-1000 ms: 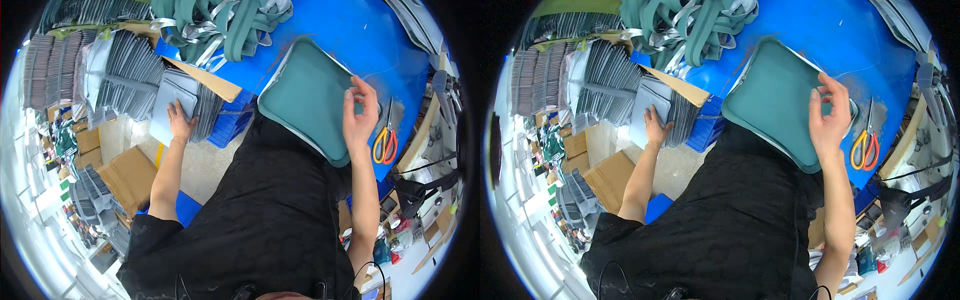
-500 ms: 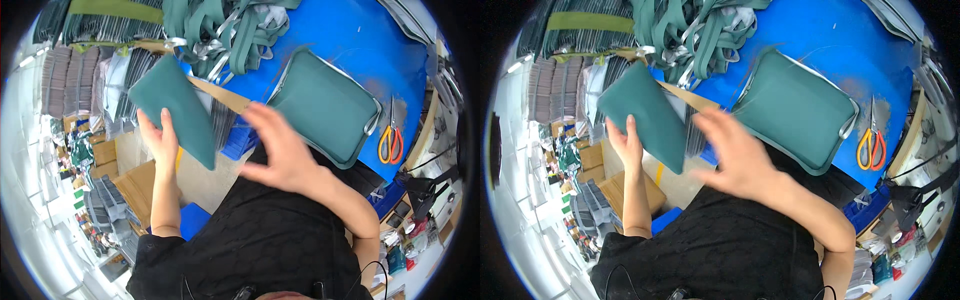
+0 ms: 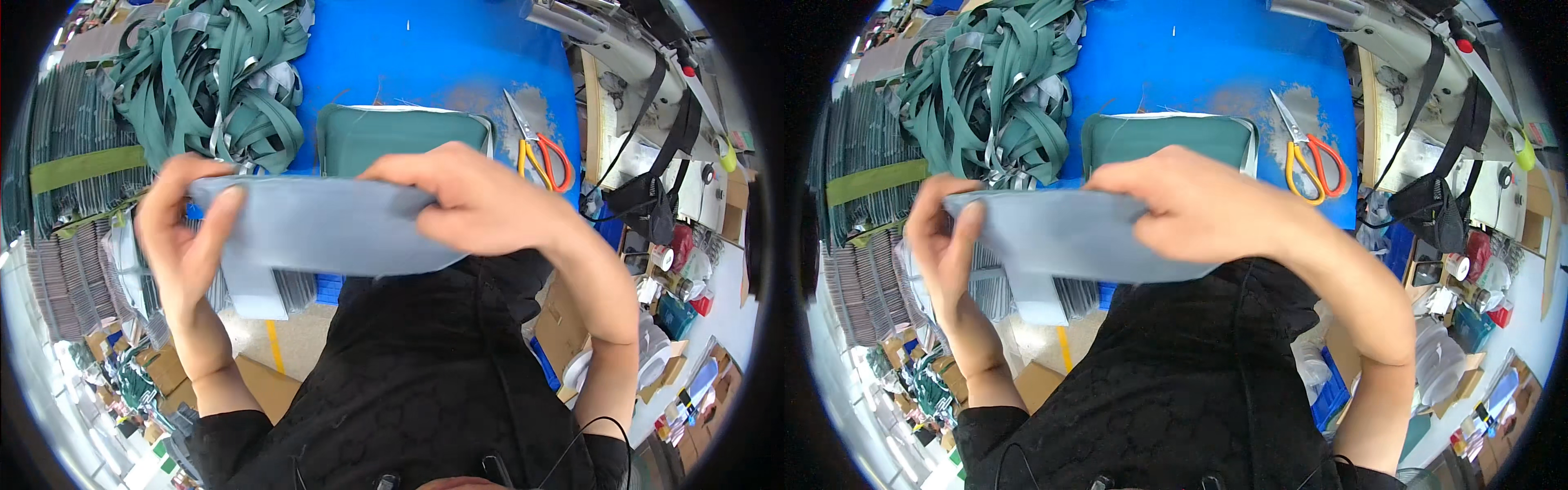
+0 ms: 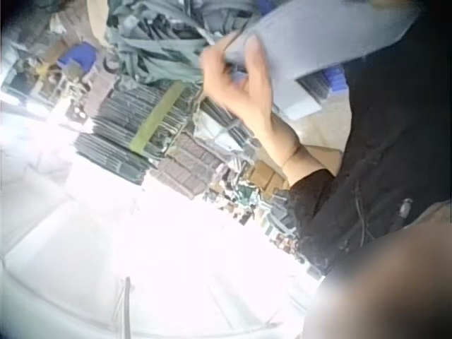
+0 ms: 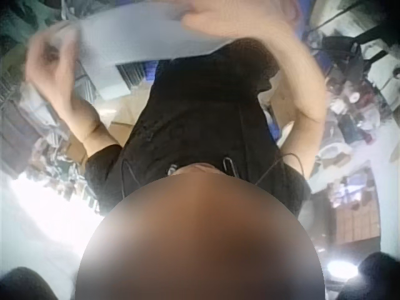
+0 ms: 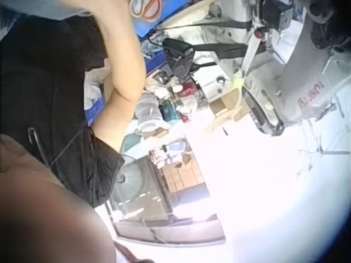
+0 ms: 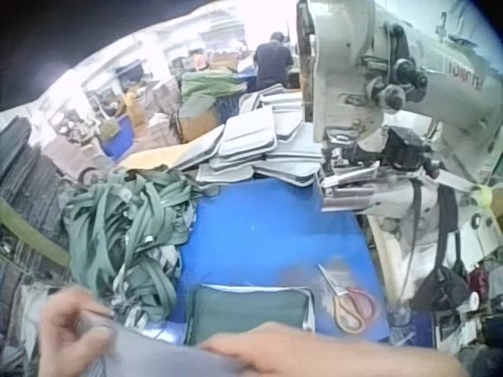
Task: Sewing fabric straps onto leather pouch components using an industrial sewing machine.
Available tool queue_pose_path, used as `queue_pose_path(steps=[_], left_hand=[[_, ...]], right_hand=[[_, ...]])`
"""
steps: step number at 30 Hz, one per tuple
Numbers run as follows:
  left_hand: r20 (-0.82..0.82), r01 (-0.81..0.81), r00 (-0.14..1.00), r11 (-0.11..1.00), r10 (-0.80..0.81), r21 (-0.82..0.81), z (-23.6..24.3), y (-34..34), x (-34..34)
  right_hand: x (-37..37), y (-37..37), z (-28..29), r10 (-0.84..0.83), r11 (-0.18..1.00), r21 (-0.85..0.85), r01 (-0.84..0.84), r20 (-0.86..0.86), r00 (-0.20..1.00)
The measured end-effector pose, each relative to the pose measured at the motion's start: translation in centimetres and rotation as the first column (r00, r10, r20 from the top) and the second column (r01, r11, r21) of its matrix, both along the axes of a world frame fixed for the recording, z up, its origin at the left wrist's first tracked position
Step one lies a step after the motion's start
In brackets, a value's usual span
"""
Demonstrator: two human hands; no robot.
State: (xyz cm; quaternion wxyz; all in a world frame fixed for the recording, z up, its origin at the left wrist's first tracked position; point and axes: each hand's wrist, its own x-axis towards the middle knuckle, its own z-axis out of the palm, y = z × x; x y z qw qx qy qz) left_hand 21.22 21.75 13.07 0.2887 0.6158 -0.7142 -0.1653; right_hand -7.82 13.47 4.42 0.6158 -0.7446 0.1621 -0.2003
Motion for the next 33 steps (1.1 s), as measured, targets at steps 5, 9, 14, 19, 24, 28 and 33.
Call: queue_pose_path(steps=[5, 9, 14, 19, 24, 28, 33], left_hand=[[-0.191, 0.239, 0.968, 0.846, -0.165, 0.476, -6.1, -4.8, -0.7], [-0.375, 0.344, 0.92, 0.702, -0.118, 0.624, -11.2, -7.9, 0.2], [-0.282, 0.298, 0.946, 0.769, -0.159, 0.565, -15.7, -9.3, 2.0], [0.253, 0.307, 0.926, 0.949, -0.28, -0.075, -19.9, -10.9, 1.4], [0.198, 0.264, 0.933, 0.947, -0.299, 0.183, -19.5, -12.7, 0.7], [0.083, 0.313, 0.943, 0.944, -0.322, 0.103, -14.2, -12.2, -0.7], [-0.068, 0.369, 0.929, 0.91, -0.363, 0.188, -6.6, -11.0, -2.6]], right_hand=[[-1.8, -3.1, -2.5, 0.044, 0.999, 0.01, -0.043, -0.269, 0.962], [-1.2, -4.7, -5.0, 0.047, 0.998, 0.057, -0.02, -0.537, 0.842], [-1.7, -5.3, -8.1, -0.123, 0.992, -0.068, 0.104, -0.634, 0.763], [0.1, -6.6, -13.1, -0.576, 0.546, -0.809, 0.217, -0.175, 0.798], [-0.2, -7.1, -13.6, -0.487, 0.824, -0.508, 0.252, -0.405, 0.774], [-2.6, -6.1, -9.2, -0.453, 0.874, -0.377, 0.306, -0.407, 0.793], [-6.9, -2.9, -3.0, -0.492, 0.804, -0.451, 0.389, -0.137, 0.86]])
